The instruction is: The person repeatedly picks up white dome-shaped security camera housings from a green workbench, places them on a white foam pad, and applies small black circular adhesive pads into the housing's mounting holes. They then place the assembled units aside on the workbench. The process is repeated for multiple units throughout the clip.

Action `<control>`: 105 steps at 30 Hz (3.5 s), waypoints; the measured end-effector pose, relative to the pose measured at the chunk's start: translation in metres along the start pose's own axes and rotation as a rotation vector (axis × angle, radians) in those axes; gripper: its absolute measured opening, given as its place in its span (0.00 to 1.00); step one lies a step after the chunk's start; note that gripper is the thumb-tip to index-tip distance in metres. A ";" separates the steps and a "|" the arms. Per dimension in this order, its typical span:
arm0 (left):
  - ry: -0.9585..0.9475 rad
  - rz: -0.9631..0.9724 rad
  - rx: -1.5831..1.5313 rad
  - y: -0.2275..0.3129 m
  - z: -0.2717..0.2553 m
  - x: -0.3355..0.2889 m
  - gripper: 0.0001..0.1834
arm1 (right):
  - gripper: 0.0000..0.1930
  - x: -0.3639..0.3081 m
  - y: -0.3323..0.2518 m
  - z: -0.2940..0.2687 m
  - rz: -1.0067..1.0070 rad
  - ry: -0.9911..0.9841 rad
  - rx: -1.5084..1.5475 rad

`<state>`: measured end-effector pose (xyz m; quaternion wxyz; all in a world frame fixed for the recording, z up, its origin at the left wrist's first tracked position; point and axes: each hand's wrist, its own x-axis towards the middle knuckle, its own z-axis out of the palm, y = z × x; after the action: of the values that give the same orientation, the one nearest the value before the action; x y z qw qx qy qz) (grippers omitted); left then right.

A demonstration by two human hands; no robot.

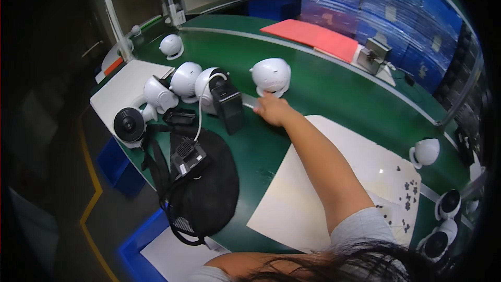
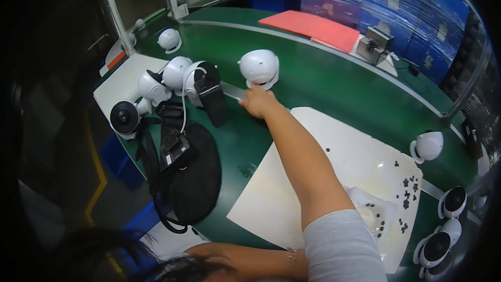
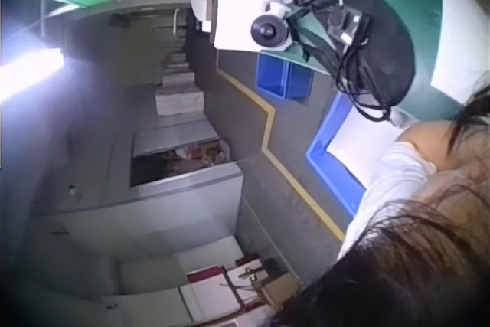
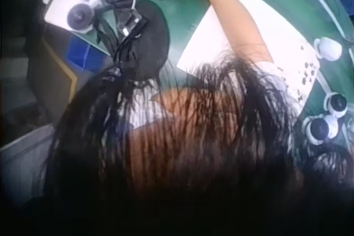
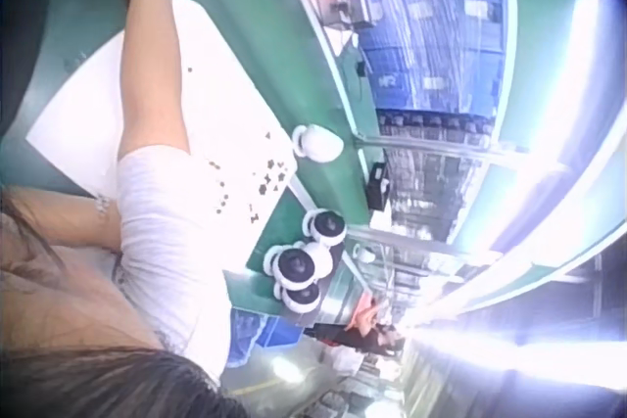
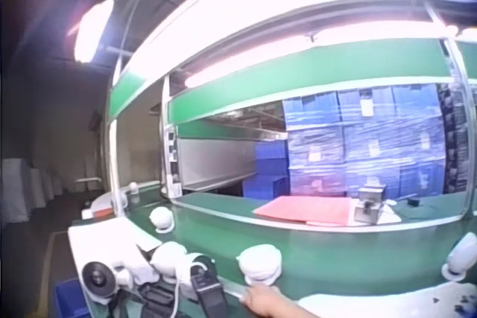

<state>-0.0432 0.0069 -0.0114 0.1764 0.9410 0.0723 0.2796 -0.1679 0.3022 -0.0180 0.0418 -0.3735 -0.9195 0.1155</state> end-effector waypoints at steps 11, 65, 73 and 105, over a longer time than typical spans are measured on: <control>-0.212 -0.018 0.063 -0.002 -0.005 0.002 0.07 | 0.15 -0.037 0.054 -0.007 0.108 0.585 -0.122; 0.432 -0.543 -0.377 0.007 -0.021 0.028 0.12 | 0.12 -0.477 0.026 -0.091 -0.195 0.614 0.237; 0.472 -0.679 -0.410 0.012 -0.022 0.029 0.09 | 0.14 -0.482 0.028 -0.084 -0.186 0.782 0.277; 0.354 -0.984 -0.535 0.022 -0.026 0.035 0.07 | 0.27 -0.470 0.022 -0.056 -0.651 0.873 0.117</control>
<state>-0.0280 0.0023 0.0348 0.5021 0.6584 0.4560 0.3261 0.1940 0.0003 0.0350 0.4740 -0.0799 -0.8767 -0.0182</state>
